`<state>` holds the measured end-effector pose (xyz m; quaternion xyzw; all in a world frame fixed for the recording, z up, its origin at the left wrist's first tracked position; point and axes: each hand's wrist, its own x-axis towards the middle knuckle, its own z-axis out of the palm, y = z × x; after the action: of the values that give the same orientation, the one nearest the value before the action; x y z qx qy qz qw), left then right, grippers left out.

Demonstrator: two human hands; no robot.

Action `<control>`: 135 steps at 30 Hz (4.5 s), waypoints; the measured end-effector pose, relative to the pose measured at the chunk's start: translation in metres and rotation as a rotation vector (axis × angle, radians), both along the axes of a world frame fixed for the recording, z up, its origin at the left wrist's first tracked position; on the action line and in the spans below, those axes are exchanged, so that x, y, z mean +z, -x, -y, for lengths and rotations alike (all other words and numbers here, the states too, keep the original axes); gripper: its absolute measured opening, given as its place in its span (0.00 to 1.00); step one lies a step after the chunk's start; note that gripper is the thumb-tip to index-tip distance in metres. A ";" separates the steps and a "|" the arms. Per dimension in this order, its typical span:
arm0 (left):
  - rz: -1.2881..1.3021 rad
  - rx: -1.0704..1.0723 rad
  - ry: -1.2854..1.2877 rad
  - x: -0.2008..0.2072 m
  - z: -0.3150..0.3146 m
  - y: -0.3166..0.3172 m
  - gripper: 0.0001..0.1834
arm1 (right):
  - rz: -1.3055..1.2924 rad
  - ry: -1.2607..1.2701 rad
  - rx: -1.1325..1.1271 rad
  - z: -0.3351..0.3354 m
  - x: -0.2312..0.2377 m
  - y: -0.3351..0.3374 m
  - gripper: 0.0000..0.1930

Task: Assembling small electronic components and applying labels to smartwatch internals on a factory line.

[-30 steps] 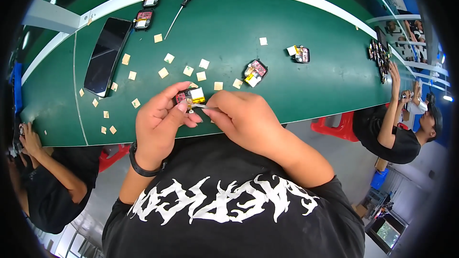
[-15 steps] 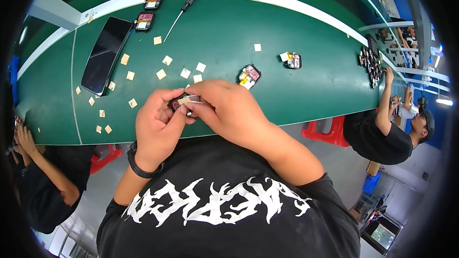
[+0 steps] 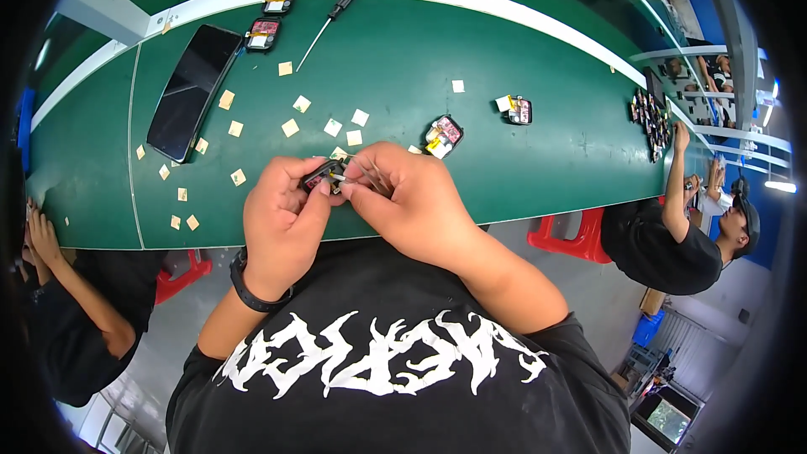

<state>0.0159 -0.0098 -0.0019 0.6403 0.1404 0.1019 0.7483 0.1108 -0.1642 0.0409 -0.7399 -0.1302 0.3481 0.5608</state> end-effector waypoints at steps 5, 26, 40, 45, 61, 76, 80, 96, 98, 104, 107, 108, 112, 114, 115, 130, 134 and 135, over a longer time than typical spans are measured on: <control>-0.026 -0.032 0.007 -0.003 -0.002 0.000 0.11 | 0.029 0.030 0.007 -0.004 -0.001 0.001 0.04; 0.080 0.033 0.112 -0.002 -0.001 -0.002 0.09 | -0.039 -0.042 -0.082 -0.013 -0.013 -0.004 0.06; 0.090 -0.074 0.249 -0.002 -0.010 0.004 0.12 | -0.102 -0.077 0.041 -0.016 -0.014 -0.021 0.10; 0.061 -0.040 0.293 0.010 -0.003 -0.001 0.15 | -0.213 -0.162 -0.072 -0.018 -0.013 -0.011 0.08; -0.016 -0.276 0.077 0.055 -0.019 0.024 0.15 | -0.361 -0.296 0.056 0.004 0.048 0.020 0.10; 0.252 -0.381 -0.086 0.059 -0.024 0.027 0.27 | -0.226 -0.500 0.088 0.009 0.042 0.032 0.07; 0.144 -0.356 -0.276 0.057 -0.027 0.029 0.23 | -0.139 -0.365 0.092 0.016 0.035 0.025 0.10; -0.480 0.531 -0.616 0.008 -0.234 0.122 0.18 | 0.812 0.613 -0.044 0.051 -0.007 -0.033 0.35; -0.541 0.478 -0.659 0.023 -0.232 0.105 0.21 | 0.891 0.583 0.006 0.050 -0.009 -0.033 0.31; -0.592 0.715 -1.337 0.057 -0.164 0.069 0.29 | 0.812 0.527 0.178 0.036 0.003 -0.027 0.28; -0.172 0.389 -0.996 0.041 -0.096 0.034 0.19 | 0.791 0.585 0.121 0.024 0.005 -0.019 0.28; -0.087 0.281 -0.788 0.035 -0.077 0.030 0.18 | 0.781 0.642 0.104 0.018 0.007 -0.016 0.27; -0.042 -0.031 -0.354 0.028 -0.030 0.012 0.16 | 0.757 0.558 0.125 0.016 -0.003 -0.011 0.25; -0.058 -0.060 -0.061 0.019 -0.018 0.009 0.18 | 0.821 0.442 0.146 0.016 -0.004 -0.010 0.24; -0.059 -0.058 -0.059 0.020 -0.015 0.008 0.18 | 0.821 0.442 0.150 0.016 -0.003 -0.009 0.24; -0.142 -0.354 -0.347 0.024 -0.015 -0.017 0.30 | 0.910 -0.110 0.455 0.027 -0.025 -0.030 0.24; -0.152 -0.277 -0.156 0.017 -0.009 -0.015 0.26 | 0.962 -0.114 0.472 0.020 -0.017 -0.025 0.20; -0.144 -0.210 0.031 0.016 -0.009 -0.013 0.23 | 1.003 -0.102 0.463 0.017 -0.013 -0.024 0.19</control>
<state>0.0292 -0.0010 0.0143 0.6454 0.1274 -0.0253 0.7528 0.1345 -0.1815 0.0282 -0.7390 -0.5572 0.0605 0.3738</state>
